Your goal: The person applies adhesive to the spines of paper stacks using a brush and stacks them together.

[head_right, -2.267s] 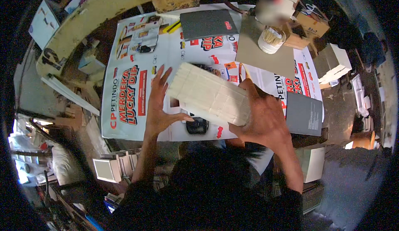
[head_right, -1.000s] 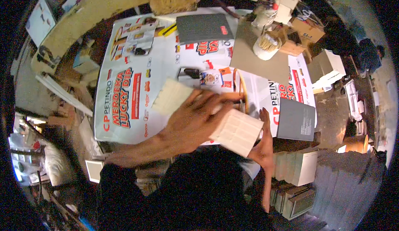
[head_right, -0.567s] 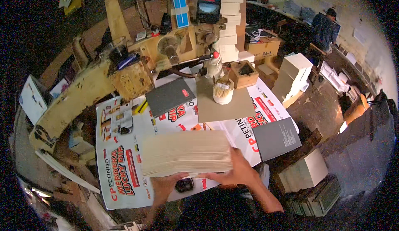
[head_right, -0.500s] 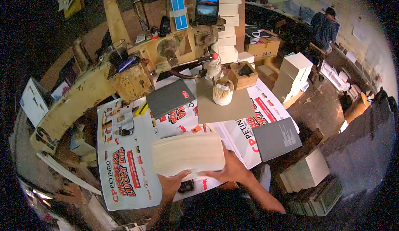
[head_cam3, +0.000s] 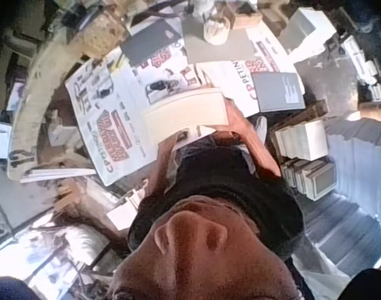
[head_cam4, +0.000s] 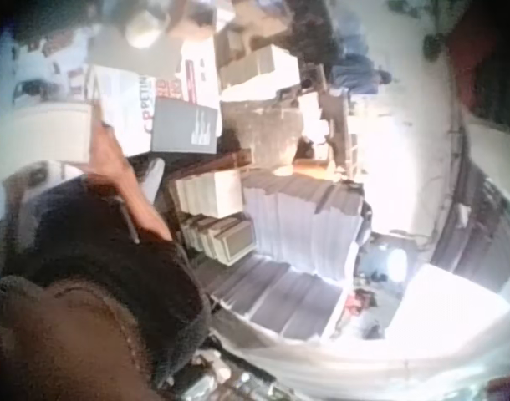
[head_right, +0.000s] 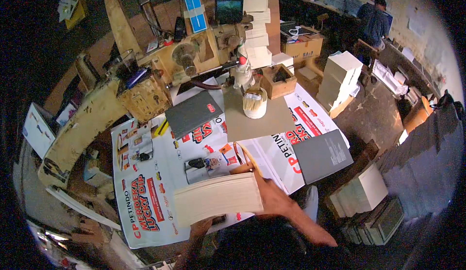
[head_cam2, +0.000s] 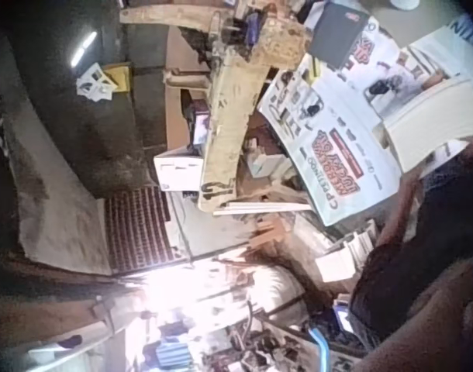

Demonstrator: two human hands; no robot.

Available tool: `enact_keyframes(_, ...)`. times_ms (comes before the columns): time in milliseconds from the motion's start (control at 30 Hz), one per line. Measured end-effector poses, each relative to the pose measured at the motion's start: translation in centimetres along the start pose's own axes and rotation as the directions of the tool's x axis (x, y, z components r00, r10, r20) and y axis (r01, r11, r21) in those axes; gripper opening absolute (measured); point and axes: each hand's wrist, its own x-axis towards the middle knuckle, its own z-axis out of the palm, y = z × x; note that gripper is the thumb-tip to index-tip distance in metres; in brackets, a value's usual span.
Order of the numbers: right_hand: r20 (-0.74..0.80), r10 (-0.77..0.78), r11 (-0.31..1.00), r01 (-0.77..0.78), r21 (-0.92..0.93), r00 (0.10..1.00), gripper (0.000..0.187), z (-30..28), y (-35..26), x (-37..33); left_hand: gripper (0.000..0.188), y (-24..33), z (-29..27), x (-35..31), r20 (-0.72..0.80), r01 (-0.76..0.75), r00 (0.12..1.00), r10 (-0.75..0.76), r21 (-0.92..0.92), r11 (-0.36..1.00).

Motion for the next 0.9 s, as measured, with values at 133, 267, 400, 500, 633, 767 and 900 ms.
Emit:
enact_keyframes(133,-0.004,-0.071,0.997,0.071,0.023,0.997,0.088,-0.1,0.2,-0.4,0.049,-3.1,0.7,-1.4,0.06,-0.005,0.998,-0.004,0.159,0.987)
enact_keyframes(267,-0.05,-0.251,0.968,0.252,-0.001,0.967,0.079,-0.8,-0.6,0.4,0.041,-7.6,0.9,-6.1,0.115,-0.092,0.992,0.06,0.291,0.952)
enact_keyframes(400,-0.062,-0.407,0.903,0.391,-0.177,0.911,0.053,1.3,-0.3,1.5,0.039,3.1,0.3,2.3,-0.03,-0.166,0.985,0.169,0.07,0.984)
enact_keyframes(500,-0.015,-0.03,0.996,0.031,0.081,0.999,0.041,1.2,-1.0,1.8,0.041,6.5,-1.6,3.9,-0.079,-0.148,0.985,0.153,0.065,0.987)
enact_keyframes(633,0.195,0.316,0.394,-0.315,0.864,0.929,0.044,3.6,4.9,-1.8,0.052,13.0,-3.6,4.7,0.001,0.113,0.992,-0.124,-0.414,0.903)
enact_keyframes(767,0.02,-0.364,0.911,0.36,-0.199,0.931,0.049,4.1,3.3,0.1,0.06,3.1,-0.6,1.6,-0.086,-0.042,0.996,0.036,-0.074,0.996)
enact_keyframes(900,-0.031,-0.219,0.968,0.213,-0.132,0.975,0.047,4.0,3.2,-0.3,0.063,3.5,-0.7,1.7,-0.037,-0.05,0.998,0.046,-0.132,0.99)
